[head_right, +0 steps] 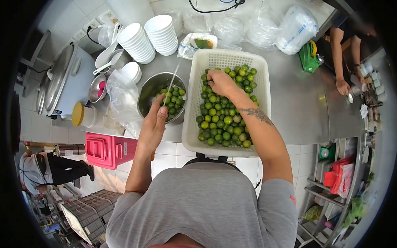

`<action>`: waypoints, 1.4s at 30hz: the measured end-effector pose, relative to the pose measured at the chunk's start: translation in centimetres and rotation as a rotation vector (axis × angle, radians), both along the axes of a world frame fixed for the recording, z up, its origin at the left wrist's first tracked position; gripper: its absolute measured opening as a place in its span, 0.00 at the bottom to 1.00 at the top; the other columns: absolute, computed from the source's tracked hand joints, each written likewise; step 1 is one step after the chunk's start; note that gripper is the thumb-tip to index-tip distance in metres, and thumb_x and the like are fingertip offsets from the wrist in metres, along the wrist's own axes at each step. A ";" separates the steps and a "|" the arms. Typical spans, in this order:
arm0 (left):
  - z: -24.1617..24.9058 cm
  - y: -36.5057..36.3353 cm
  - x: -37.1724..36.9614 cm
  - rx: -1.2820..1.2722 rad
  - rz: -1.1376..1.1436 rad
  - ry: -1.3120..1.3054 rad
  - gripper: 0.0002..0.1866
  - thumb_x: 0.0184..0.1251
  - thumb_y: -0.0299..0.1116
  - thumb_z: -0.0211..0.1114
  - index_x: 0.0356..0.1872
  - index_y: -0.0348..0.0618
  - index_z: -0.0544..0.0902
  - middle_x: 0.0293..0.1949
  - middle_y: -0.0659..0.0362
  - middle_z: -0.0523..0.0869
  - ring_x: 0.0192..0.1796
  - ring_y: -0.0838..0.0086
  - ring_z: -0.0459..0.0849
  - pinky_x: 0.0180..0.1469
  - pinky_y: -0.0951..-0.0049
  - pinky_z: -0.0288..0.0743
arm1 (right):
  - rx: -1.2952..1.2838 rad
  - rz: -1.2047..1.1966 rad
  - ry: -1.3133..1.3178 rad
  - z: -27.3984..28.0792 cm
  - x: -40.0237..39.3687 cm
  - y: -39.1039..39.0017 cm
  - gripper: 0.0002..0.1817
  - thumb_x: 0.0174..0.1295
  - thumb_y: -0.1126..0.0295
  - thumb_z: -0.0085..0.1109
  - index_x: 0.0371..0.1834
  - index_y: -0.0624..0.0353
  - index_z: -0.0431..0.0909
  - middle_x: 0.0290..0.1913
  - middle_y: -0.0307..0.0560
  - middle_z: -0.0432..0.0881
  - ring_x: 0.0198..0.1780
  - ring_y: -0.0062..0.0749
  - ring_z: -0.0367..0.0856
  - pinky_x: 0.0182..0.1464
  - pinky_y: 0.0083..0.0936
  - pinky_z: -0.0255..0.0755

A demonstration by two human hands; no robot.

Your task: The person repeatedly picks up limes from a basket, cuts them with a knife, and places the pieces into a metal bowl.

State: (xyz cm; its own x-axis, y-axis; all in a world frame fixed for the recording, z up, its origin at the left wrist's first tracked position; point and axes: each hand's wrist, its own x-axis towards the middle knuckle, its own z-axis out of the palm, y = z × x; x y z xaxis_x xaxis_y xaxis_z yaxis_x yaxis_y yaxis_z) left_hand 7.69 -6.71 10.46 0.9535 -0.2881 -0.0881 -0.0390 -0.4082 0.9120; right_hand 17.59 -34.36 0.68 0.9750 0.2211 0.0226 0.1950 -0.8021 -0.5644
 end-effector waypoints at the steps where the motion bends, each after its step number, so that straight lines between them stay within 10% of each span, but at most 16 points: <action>1: -0.1 -0.1 -0.1 0.009 -0.027 -0.006 0.31 0.79 0.48 0.46 0.70 0.32 0.62 0.64 0.37 0.72 0.64 0.52 0.74 0.66 0.63 0.66 | 0.123 -0.051 0.054 0.3 -0.2 0.0 0.13 0.61 0.75 0.60 0.49 0.62 0.78 0.42 0.50 0.79 0.45 0.41 0.80 0.48 0.34 0.74; 6: -0.3 -0.9 -1.0 -0.033 -0.134 -0.071 0.31 0.79 0.48 0.46 0.69 0.32 0.62 0.63 0.37 0.72 0.64 0.52 0.74 0.66 0.63 0.65 | 1.169 -0.246 0.415 3.7 -4.0 -0.4 0.13 0.70 0.72 0.55 0.56 0.62 0.78 0.41 0.38 0.78 0.46 0.23 0.79 0.46 0.21 0.74; 19: -0.7 -3.4 -2.9 0.190 -0.281 -0.129 0.27 0.80 0.44 0.45 0.72 0.40 0.60 0.64 0.37 0.70 0.64 0.44 0.73 0.64 0.59 0.67 | 1.549 -0.341 0.102 5.9 -10.0 3.1 0.15 0.70 0.71 0.54 0.56 0.66 0.77 0.45 0.47 0.83 0.46 0.27 0.80 0.50 0.24 0.74; 29: -0.7 -3.1 -1.9 0.146 -0.224 -0.208 0.27 0.79 0.45 0.45 0.73 0.50 0.57 0.54 0.37 0.75 0.50 0.42 0.80 0.50 0.50 0.74 | 1.375 -0.214 0.275 5.3 -11.2 7.9 0.11 0.69 0.75 0.54 0.49 0.67 0.80 0.35 0.38 0.80 0.36 0.20 0.72 0.42 0.19 0.69; 36: -0.8 -2.5 -1.3 0.049 -0.123 -0.106 0.21 0.78 0.42 0.50 0.62 0.39 0.64 0.51 0.39 0.79 0.48 0.46 0.82 0.51 0.56 0.75 | 1.282 -0.066 0.313 4.2 -10.9 9.4 0.11 0.69 0.71 0.55 0.49 0.65 0.81 0.36 0.38 0.80 0.37 0.20 0.74 0.42 0.20 0.70; 40: -0.5 -1.1 -0.5 0.020 -0.084 -0.077 0.23 0.78 0.44 0.50 0.61 0.35 0.65 0.50 0.39 0.79 0.48 0.50 0.83 0.52 0.59 0.74 | 0.914 -0.099 0.329 7.0 -8.7 7.3 0.14 0.68 0.73 0.54 0.55 0.60 0.79 0.48 0.38 0.84 0.45 0.21 0.79 0.48 0.25 0.74; 42: -0.4 -0.4 -0.2 0.031 -0.036 -0.089 0.24 0.79 0.45 0.49 0.61 0.34 0.65 0.51 0.37 0.79 0.49 0.51 0.82 0.53 0.60 0.73 | 0.444 -0.099 -0.109 3.3 -5.3 3.8 0.14 0.64 0.76 0.56 0.53 0.62 0.80 0.49 0.47 0.84 0.46 0.29 0.81 0.49 0.27 0.75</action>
